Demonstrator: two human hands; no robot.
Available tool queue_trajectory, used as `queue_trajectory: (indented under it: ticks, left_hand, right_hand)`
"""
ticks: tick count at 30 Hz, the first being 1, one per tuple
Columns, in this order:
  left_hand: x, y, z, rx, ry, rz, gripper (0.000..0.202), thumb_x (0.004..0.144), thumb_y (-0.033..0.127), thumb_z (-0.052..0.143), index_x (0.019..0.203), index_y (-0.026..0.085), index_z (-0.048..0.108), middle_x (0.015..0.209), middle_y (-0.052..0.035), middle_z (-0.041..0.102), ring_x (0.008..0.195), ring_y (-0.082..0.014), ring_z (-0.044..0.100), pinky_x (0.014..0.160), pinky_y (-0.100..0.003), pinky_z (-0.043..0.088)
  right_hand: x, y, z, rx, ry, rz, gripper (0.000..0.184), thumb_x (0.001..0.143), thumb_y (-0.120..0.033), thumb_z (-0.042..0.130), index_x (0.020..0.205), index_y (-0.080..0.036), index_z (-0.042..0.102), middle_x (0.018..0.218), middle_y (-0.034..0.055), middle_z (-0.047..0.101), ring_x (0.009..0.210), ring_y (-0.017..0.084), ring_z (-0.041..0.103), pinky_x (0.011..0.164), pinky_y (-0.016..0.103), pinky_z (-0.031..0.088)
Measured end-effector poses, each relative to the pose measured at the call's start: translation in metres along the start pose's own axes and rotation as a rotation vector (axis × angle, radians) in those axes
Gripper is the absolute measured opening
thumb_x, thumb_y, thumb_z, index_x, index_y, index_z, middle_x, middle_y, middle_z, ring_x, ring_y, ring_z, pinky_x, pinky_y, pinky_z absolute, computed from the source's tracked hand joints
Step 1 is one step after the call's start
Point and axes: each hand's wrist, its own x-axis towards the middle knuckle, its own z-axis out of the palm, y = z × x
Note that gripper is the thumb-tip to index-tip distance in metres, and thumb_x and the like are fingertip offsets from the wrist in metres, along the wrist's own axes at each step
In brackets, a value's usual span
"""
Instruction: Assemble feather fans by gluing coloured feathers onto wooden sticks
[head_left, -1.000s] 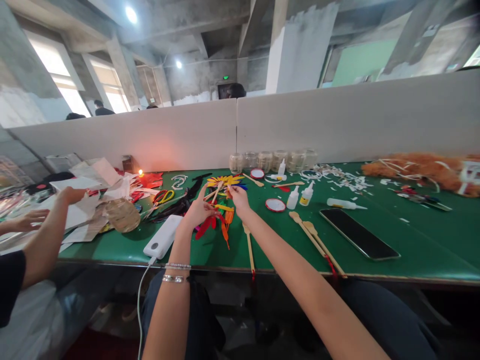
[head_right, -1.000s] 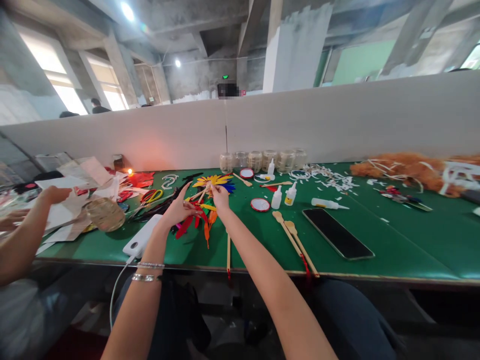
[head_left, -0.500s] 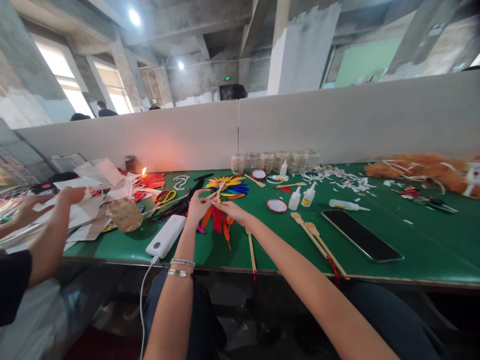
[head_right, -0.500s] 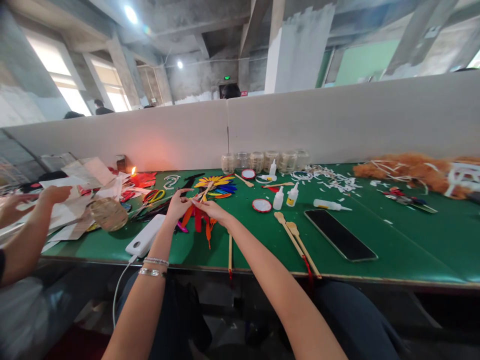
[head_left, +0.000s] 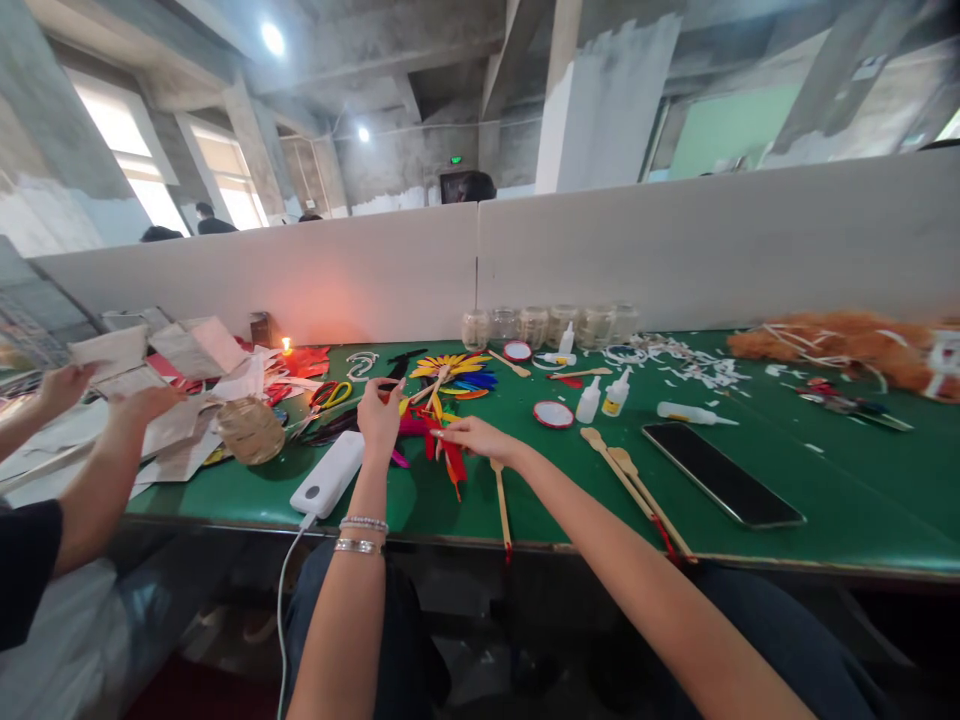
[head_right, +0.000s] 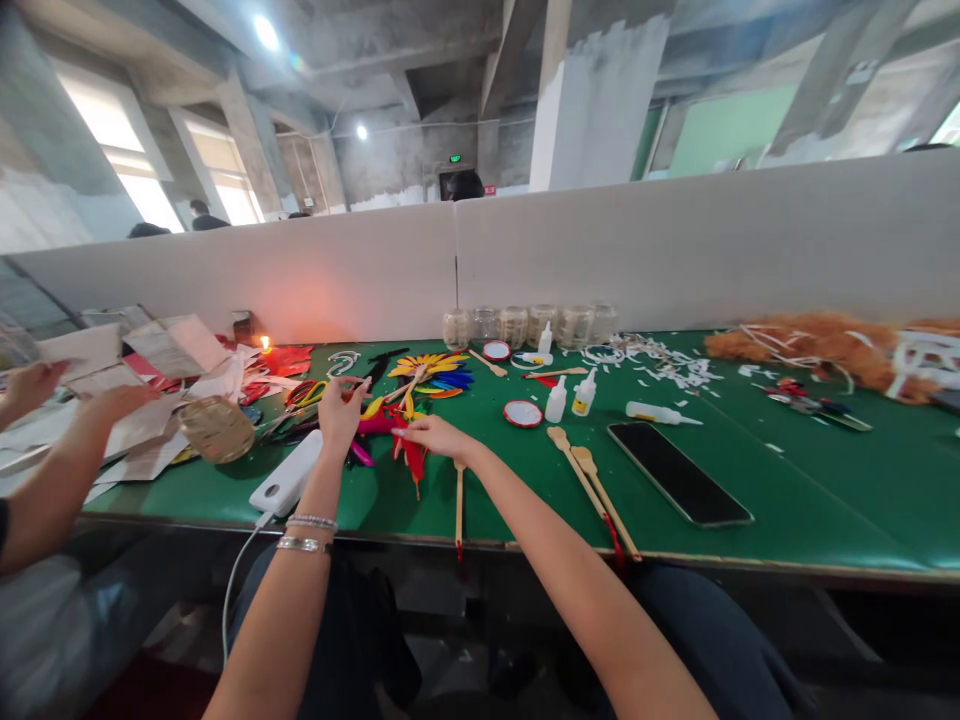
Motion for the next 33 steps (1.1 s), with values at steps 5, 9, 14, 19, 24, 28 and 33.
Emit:
queue_trajectory:
  ticks: [5,9,14,19,24,28,33]
  left_hand:
    - [-0.001,-0.001,0.015,0.196,-0.33,0.046,0.033,0.087,0.036,0.039,0.103,0.015,0.059,0.089,-0.0072,0.068,0.079,-0.0177,0.062,0.065,-0.025,0.045]
    - [0.004,-0.007,0.01,0.321,-0.395,0.102,0.038,0.081,0.011,0.044,0.117,0.018,0.054,0.116,-0.0072,0.059,0.101,-0.0183,0.056,0.082,-0.027,0.042]
    - [0.001,-0.016,-0.009,0.635,-0.425,0.107,0.037,0.065,0.009,0.061,0.1,0.019,0.065,0.107,-0.0121,0.063,0.11,-0.0319,0.047,0.091,-0.042,0.034]
    - [-0.001,-0.013,-0.014,0.753,-0.341,0.075,0.023,0.072,0.025,0.061,0.092,0.016,0.069,0.103,-0.0175,0.061,0.108,-0.0361,0.045,0.086,-0.045,0.035]
    - [0.006,-0.008,-0.026,0.598,0.032,0.14,0.021,0.075,0.036,0.058,0.084,0.021,0.071,0.108,-0.0105,0.061,0.104,-0.0319,0.048,0.086,-0.042,0.036]
    - [0.01,-0.002,-0.034,0.292,0.185,0.221,0.024,0.071,0.042,0.062,0.076,0.019,0.068,0.097,-0.0075,0.066,0.091,-0.025,0.056,0.083,-0.036,0.04]
    - [0.006,0.009,-0.026,-0.13,0.145,0.088,0.028,0.064,0.043,0.066,0.066,0.016,0.062,0.064,-0.0037,0.065,0.064,-0.0196,0.06,0.064,-0.029,0.045]
  right_hand:
    - [0.018,0.009,-0.004,-0.017,0.24,0.105,0.05,0.086,-0.052,0.037,0.099,-0.01,0.062,0.084,0.0112,0.068,0.055,0.012,0.058,0.041,0.02,0.039]
    - [0.028,0.012,-0.005,-0.089,0.29,0.098,0.055,0.087,-0.05,0.035,0.125,-0.012,0.045,0.123,0.016,0.054,0.097,0.024,0.061,0.073,0.033,0.05]
    - [0.023,0.013,-0.008,-0.253,0.342,0.04,0.049,0.084,-0.041,0.046,0.123,-0.011,0.05,0.135,0.0153,0.042,0.127,0.028,0.035,0.105,0.039,0.024]
    - [0.008,0.01,-0.012,-0.349,0.346,-0.019,0.036,0.085,-0.033,0.044,0.113,-0.013,0.057,0.124,0.0141,0.053,0.118,0.027,0.046,0.1,0.04,0.032]
    - [-0.013,0.01,-0.022,-0.431,0.392,-0.1,0.031,0.086,-0.033,0.042,0.105,-0.014,0.058,0.115,0.0131,0.058,0.109,0.024,0.052,0.094,0.039,0.038]
    - [-0.03,0.002,-0.029,-0.4,0.45,-0.198,0.028,0.087,-0.034,0.042,0.101,-0.017,0.058,0.111,0.0107,0.059,0.108,0.021,0.052,0.093,0.038,0.04]
    - [-0.028,-0.009,-0.013,-0.302,0.38,-0.228,0.033,0.082,-0.036,0.051,0.108,-0.017,0.054,0.116,0.0111,0.057,0.109,0.022,0.052,0.091,0.037,0.041]
